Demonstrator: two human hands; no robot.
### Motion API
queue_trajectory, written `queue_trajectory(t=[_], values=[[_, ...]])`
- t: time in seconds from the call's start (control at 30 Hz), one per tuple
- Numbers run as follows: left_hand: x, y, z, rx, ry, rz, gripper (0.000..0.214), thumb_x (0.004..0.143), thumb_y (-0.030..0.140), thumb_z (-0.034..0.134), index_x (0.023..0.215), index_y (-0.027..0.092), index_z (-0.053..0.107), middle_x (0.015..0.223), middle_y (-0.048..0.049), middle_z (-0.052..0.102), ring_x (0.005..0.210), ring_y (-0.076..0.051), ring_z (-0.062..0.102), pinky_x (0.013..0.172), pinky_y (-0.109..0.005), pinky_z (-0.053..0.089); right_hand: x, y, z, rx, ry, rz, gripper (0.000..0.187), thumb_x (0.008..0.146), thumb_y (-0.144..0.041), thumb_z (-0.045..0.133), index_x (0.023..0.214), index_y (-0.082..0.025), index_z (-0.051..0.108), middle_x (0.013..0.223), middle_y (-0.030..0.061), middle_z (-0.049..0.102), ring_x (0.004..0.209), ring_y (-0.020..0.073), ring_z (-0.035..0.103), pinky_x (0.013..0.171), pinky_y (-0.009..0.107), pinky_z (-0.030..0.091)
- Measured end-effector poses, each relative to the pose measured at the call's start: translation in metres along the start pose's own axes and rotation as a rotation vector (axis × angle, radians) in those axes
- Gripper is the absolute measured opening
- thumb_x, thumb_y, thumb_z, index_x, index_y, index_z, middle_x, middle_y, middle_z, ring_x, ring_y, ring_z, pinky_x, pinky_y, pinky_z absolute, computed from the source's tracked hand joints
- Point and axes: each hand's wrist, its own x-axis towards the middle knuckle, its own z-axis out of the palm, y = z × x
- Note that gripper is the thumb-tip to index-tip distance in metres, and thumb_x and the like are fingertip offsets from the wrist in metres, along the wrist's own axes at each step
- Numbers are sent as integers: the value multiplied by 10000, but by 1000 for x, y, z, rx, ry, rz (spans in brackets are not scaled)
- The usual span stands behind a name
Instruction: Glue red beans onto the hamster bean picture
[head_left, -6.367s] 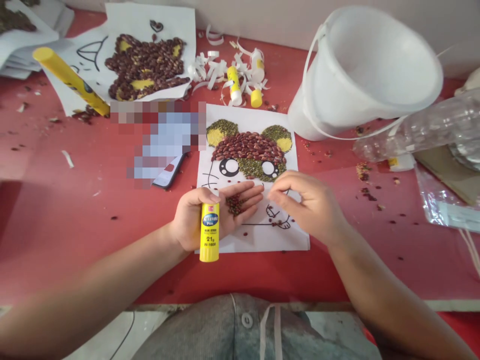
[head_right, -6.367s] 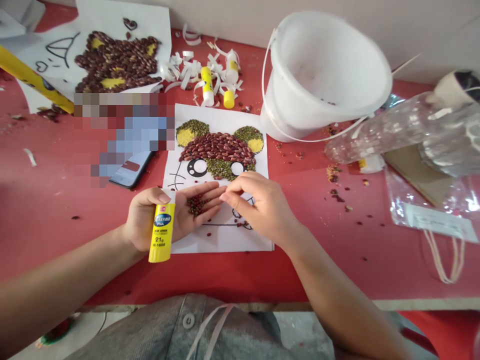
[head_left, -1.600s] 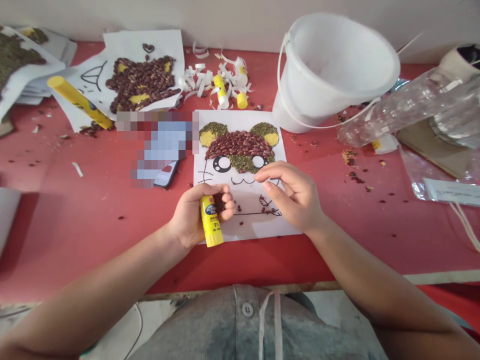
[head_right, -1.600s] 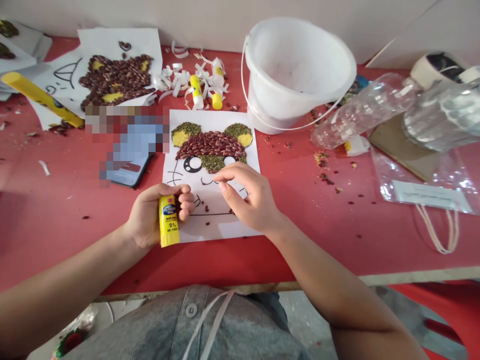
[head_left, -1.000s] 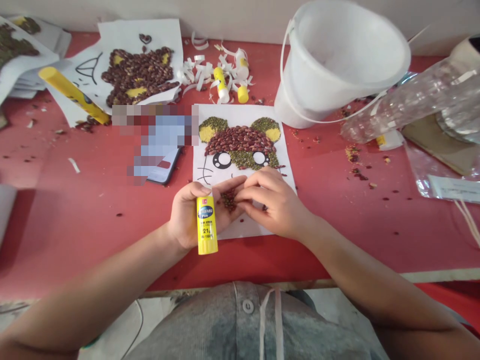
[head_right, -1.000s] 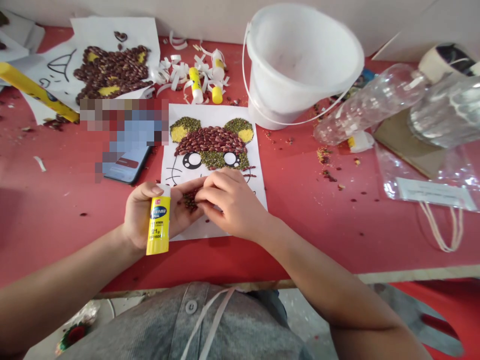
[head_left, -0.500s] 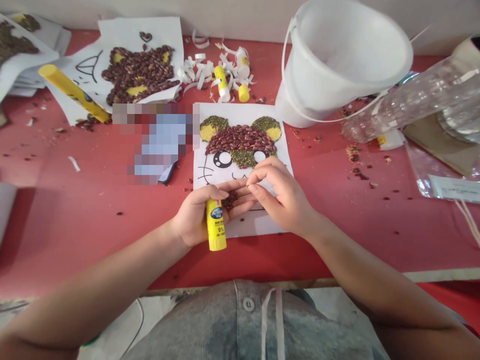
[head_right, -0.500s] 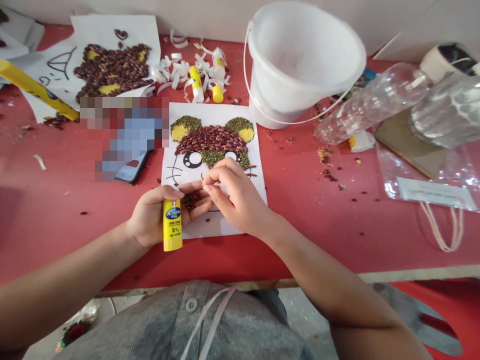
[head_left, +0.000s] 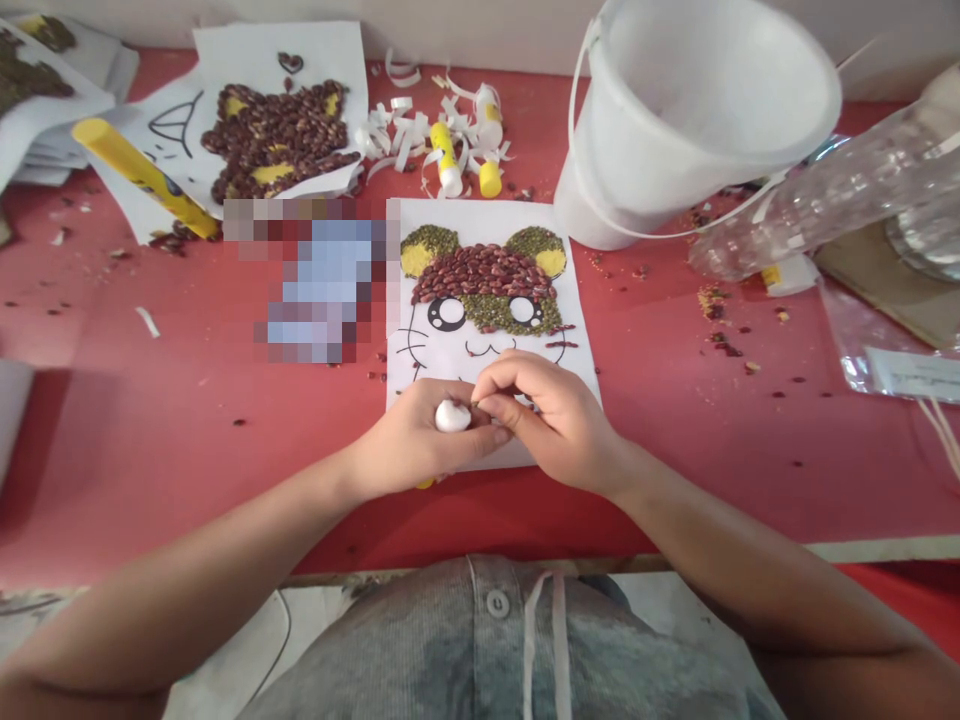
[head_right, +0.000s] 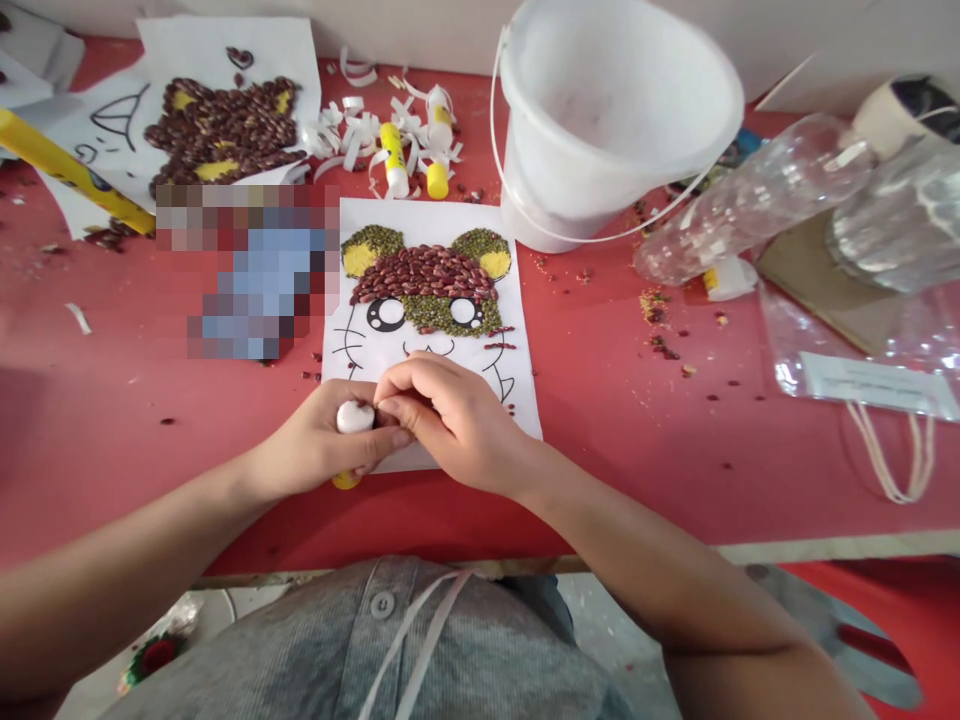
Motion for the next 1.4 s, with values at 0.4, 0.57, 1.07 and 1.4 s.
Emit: queue_trajectory(t=[0.4, 0.57, 1.07, 1.4], values=[[-2, -1, -1, 88, -59, 12, 186, 703, 252, 592, 591, 166, 471, 460, 62, 450, 384, -48, 415, 347, -167, 295, -5, 2, -1, -122, -6, -142, 111, 900, -126, 483, 824, -193, 527, 739, -12, 570, 658, 75, 518, 572, 198, 413], [-2, -2, -1, 93, -74, 37, 176, 712, 221, 570, 589, 171, 456, 459, 65, 445, 380, -44, 395, 349, -170, 278, -6, 4, -1, -134, 3, -199, 101, 904, -132, 480, 835, -188, 527, 730, -6, 559, 631, 76, 518, 568, 200, 432], [0, -4, -3, 12, -123, 68, 139, 708, 185, 562, 611, 171, 464, 454, 78, 410, 370, -35, 372, 340, -167, 264, -9, 5, 2, -109, 38, -263, 99, 910, -148, 473, 841, -195, 525, 707, -1, 545, 606, 89, 518, 545, 208, 441], [1, -4, -3, -28, -101, 47, 78, 656, 156, 567, 617, 162, 499, 431, 83, 429, 345, -34, 373, 316, -157, 273, -11, 6, 7, -79, 91, -249, 84, 894, -131, 486, 866, -195, 533, 731, 8, 568, 649, 104, 542, 580, 234, 458]])
